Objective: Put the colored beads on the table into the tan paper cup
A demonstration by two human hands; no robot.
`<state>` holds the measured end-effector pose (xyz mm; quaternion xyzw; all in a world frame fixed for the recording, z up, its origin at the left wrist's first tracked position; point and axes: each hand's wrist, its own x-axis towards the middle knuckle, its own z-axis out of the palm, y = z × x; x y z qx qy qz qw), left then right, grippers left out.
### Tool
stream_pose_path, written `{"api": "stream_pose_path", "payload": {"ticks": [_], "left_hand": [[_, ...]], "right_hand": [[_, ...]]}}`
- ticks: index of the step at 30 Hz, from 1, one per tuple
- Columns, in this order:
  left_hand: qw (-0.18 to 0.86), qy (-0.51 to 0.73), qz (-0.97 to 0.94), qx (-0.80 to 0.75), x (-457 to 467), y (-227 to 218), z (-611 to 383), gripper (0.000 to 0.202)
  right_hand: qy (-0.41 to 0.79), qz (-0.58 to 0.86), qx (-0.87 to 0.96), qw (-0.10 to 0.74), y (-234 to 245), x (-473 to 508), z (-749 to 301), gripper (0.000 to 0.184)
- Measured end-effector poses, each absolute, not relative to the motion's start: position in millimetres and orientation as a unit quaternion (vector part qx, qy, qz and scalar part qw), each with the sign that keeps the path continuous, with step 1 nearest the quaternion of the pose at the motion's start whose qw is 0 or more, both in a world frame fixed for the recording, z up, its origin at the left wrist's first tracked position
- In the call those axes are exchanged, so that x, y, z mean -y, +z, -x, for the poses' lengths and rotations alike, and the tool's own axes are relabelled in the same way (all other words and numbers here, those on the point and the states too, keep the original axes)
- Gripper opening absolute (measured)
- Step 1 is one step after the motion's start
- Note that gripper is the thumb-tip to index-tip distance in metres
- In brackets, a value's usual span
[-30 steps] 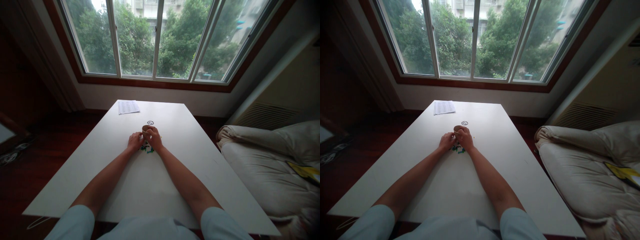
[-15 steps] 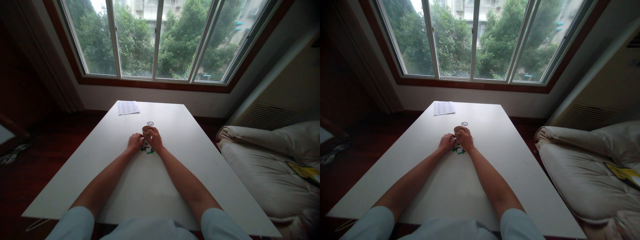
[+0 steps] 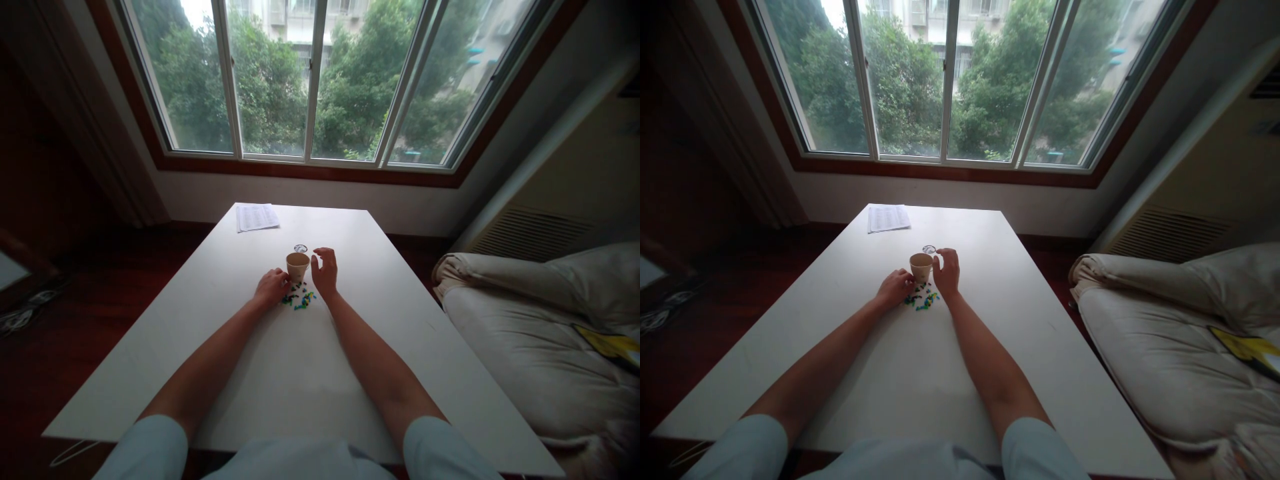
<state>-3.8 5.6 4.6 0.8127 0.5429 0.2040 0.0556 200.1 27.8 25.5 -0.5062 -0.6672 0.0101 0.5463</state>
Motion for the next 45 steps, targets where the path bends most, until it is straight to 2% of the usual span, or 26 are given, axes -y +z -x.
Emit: {"api": "stream_pose_path", "payload": {"ticks": [2, 4, 7, 10, 13, 22, 31, 37, 45], "left_hand": [[0.062, 0.2, -0.812, -0.545, -4, 6, 3, 0.025], [0.069, 0.199, -0.812, -0.545, -4, 6, 3, 0.024], [0.081, 0.201, -0.815, -0.538, -4, 4, 3, 0.023], [0.094, 0.204, -0.82, -0.527, -6, 2, 6, 0.023], [0.1, 0.214, -0.822, -0.519, -8, 1, 8, 0.024], [0.092, 0.218, -0.798, -0.555, -12, 2, 12, 0.024], [0.102, 0.214, -0.789, -0.567, -12, 3, 10, 0.024], [0.106, 0.224, -0.788, -0.564, -13, 1, 11, 0.025], [0.11, 0.22, -0.786, -0.567, -11, 4, 10, 0.024]], "right_hand": [[0.036, 0.591, 0.647, 0.48, 27, -34, -210, 0.03], [0.084, 0.669, 0.644, 0.363, 26, -40, -219, 0.03], [0.143, 0.705, 0.666, 0.198, 25, -43, -226, 0.025], [0.146, 0.681, 0.709, 0.114, 25, -41, -223, 0.022], [0.147, 0.625, 0.764, 0.064, 27, -36, -218, 0.019], [0.217, 0.484, 0.847, 0.033, 40, -26, -213, 0.018], [0.209, 0.43, 0.878, 0.014, 41, -13, -211, 0.033], [0.151, 0.444, 0.883, 0.02, 43, -3, -199, 0.013], [0.135, 0.451, 0.882, 0.029, 42, -1, -194, 0.01]]}}
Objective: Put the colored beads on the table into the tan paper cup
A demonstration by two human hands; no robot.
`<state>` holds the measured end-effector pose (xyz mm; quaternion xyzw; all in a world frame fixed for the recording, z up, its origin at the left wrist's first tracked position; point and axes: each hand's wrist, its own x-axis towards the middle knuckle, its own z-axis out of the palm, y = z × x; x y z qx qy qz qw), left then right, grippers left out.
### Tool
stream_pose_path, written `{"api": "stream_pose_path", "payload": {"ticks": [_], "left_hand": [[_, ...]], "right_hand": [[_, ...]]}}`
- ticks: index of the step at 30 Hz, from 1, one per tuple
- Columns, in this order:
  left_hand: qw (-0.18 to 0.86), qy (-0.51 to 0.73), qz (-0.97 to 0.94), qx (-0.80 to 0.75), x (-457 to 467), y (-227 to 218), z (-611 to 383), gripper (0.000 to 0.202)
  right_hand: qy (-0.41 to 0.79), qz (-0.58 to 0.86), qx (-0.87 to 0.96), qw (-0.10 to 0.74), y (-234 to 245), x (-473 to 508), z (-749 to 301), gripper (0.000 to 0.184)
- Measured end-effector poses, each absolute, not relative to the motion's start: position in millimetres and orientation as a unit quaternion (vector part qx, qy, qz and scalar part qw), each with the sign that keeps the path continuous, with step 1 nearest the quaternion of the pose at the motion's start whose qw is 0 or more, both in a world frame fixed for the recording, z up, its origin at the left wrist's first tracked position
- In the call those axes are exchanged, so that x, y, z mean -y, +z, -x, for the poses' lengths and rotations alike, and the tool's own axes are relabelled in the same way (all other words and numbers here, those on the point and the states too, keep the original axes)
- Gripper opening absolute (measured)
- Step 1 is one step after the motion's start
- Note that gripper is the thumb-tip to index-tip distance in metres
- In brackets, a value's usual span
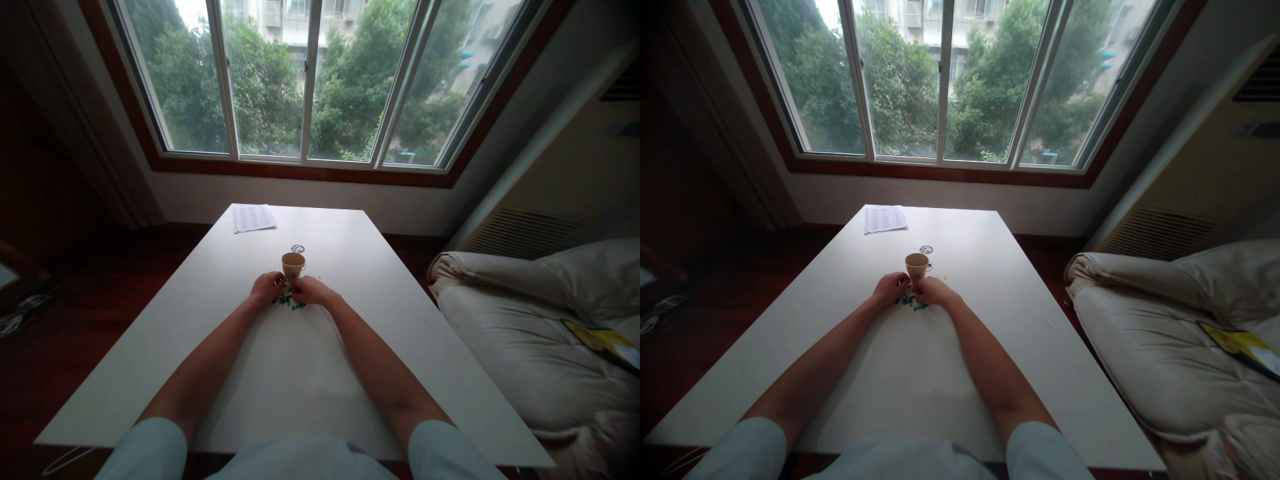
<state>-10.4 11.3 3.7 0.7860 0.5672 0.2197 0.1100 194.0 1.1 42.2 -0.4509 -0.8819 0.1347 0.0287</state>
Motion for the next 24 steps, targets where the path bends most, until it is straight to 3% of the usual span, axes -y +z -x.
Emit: {"api": "stream_pose_path", "payload": {"ticks": [7, 15, 20, 24], "left_hand": [[0.108, 0.219, -0.79, -0.562, -11, 5, 11, 0.025], [0.104, 0.213, -0.795, -0.559, -11, 3, 13, 0.025], [0.094, 0.203, -0.801, -0.555, -12, 1, 13, 0.028], [0.101, 0.206, -0.797, -0.558, -11, 2, 11, 0.026]], "right_hand": [[0.131, 0.446, 0.882, 0.081, 49, -1, -196, 0.009], [0.216, 0.352, 0.902, 0.123, 62, 1, -196, 0.014], [0.282, 0.319, 0.877, 0.223, 74, 1, -190, 0.016], [0.241, 0.347, 0.837, 0.348, 77, 0, -186, 0.018]]}}
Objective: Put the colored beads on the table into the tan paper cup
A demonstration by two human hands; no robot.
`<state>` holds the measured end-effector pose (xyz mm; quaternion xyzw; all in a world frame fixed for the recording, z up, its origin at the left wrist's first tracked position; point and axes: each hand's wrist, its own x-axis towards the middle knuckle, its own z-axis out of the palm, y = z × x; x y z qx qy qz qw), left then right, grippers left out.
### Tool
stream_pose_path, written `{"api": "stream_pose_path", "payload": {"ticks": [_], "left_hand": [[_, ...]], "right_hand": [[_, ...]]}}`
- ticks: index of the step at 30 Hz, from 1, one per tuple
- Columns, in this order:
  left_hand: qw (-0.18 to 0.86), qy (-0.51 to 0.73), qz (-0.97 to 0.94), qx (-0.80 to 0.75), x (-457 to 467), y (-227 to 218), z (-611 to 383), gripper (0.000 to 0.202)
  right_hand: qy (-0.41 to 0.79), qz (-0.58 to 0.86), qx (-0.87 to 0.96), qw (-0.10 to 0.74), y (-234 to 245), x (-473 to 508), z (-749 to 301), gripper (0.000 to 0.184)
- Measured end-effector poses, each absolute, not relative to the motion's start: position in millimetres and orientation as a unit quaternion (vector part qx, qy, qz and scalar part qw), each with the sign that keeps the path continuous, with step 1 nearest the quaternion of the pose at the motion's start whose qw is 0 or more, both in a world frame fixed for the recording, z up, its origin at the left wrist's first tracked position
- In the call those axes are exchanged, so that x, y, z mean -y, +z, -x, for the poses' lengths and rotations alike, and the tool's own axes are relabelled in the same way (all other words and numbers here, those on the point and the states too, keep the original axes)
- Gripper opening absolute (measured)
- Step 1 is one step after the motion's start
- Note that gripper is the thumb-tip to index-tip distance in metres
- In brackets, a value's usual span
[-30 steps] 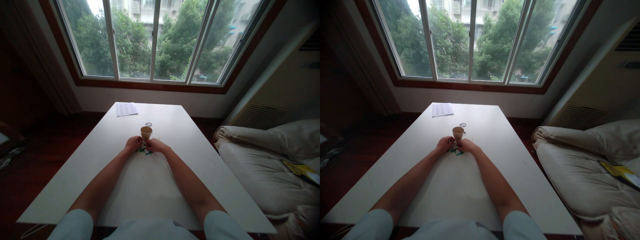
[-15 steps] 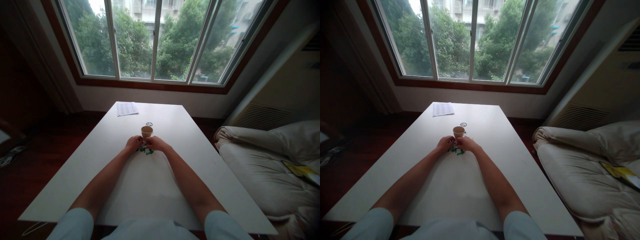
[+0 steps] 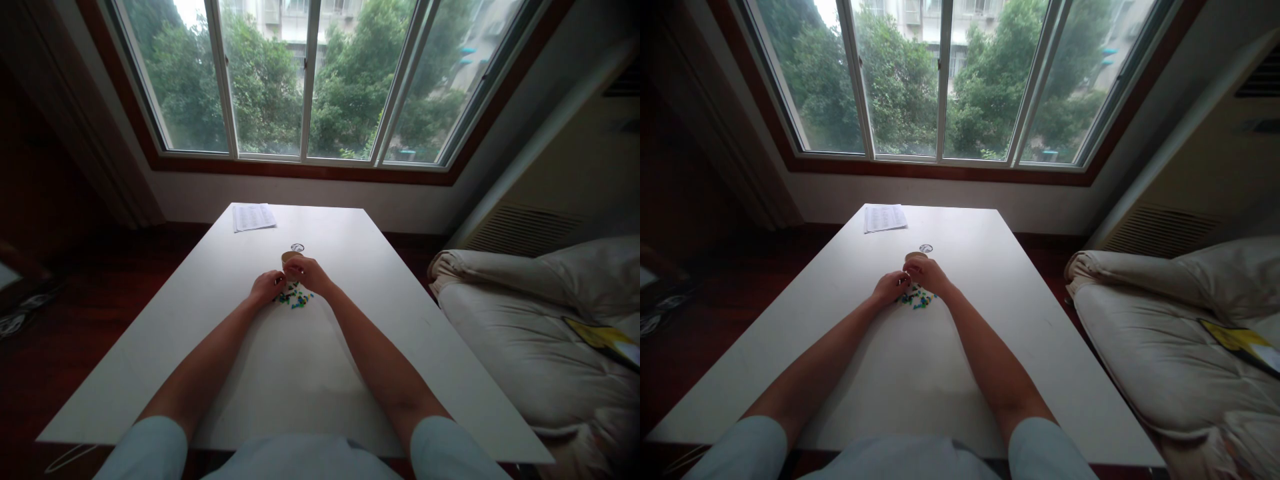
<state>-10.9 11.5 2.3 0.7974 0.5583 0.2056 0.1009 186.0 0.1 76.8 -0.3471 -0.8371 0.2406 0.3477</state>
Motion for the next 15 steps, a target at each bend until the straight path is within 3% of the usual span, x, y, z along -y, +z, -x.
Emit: {"api": "stream_pose_path", "payload": {"ticks": [4, 10, 15], "left_hand": [[0.103, 0.208, -0.801, -0.552, -11, 3, 11, 0.025], [0.104, 0.205, -0.8, -0.555, -11, 3, 10, 0.026], [0.104, 0.208, -0.799, -0.554, -11, 2, 9, 0.025]], "right_hand": [[0.159, 0.397, 0.807, 0.408, 75, 0, -186, 0.024], [0.024, 0.463, 0.81, 0.36, 69, 1, -185, 0.034], [-0.016, 0.46, 0.818, 0.344, 55, -4, -182, 0.04]]}}
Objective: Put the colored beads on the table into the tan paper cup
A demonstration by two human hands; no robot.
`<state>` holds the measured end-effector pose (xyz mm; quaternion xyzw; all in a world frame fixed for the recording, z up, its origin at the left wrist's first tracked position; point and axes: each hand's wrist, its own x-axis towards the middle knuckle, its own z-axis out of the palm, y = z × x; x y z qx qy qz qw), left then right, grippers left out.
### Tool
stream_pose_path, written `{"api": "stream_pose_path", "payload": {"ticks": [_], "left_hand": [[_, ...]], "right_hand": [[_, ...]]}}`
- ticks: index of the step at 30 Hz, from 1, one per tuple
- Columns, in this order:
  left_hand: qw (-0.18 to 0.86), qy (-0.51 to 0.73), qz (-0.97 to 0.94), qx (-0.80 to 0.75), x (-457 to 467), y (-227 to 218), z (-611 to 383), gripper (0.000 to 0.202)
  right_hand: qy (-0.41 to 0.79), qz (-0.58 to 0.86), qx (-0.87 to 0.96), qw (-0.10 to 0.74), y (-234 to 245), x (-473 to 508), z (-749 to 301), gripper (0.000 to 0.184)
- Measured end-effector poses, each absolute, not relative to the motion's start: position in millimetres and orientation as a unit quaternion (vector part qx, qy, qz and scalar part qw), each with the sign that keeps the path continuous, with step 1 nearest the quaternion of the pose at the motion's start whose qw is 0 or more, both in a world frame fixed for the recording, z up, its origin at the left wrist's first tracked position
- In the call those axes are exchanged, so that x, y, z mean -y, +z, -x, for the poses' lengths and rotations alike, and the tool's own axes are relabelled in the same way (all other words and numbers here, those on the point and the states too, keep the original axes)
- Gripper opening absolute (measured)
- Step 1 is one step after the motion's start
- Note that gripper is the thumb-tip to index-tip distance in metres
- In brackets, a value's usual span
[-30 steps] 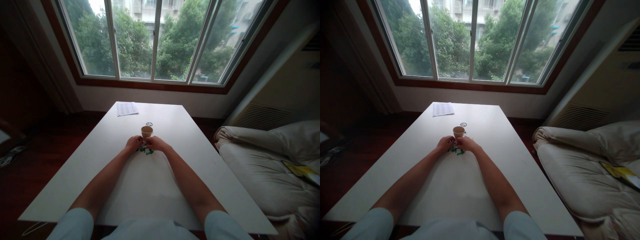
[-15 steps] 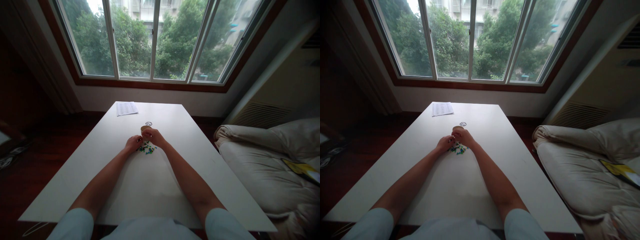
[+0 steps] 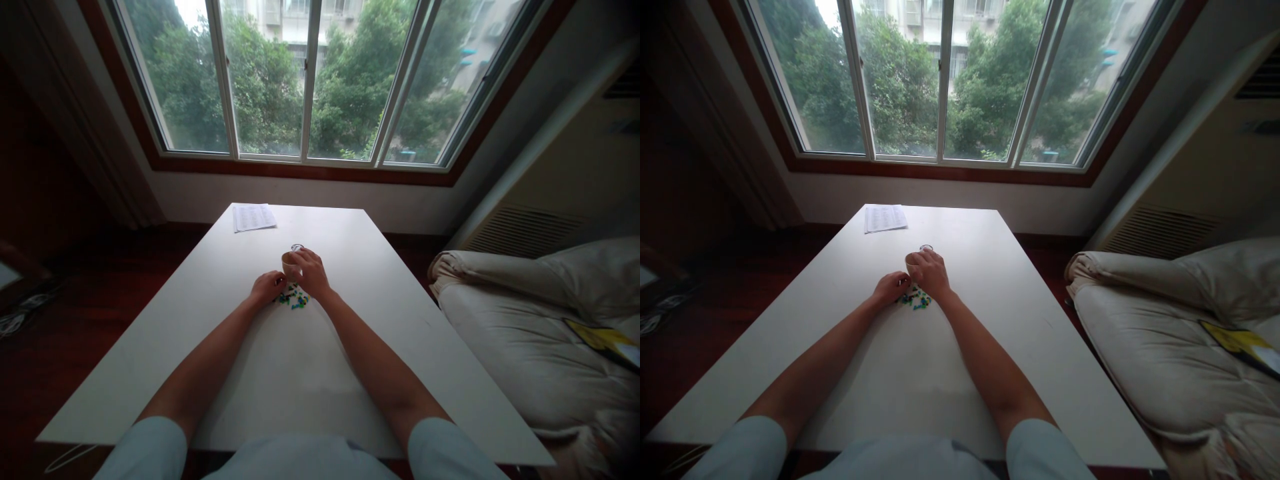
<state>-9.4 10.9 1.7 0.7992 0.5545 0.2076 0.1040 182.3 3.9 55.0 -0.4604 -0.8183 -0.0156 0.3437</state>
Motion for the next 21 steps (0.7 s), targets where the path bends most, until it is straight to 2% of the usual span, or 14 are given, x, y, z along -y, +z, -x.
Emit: {"api": "stream_pose_path", "payload": {"ticks": [11, 21], "left_hand": [[0.092, 0.206, -0.806, -0.548, -12, 1, 10, 0.025], [0.092, 0.203, -0.809, -0.544, -13, -1, 11, 0.027]], "right_hand": [[-0.01, 0.458, 0.836, 0.303, 35, -11, -186, 0.042], [-0.021, 0.472, 0.811, 0.344, 28, -18, -191, 0.032]]}}
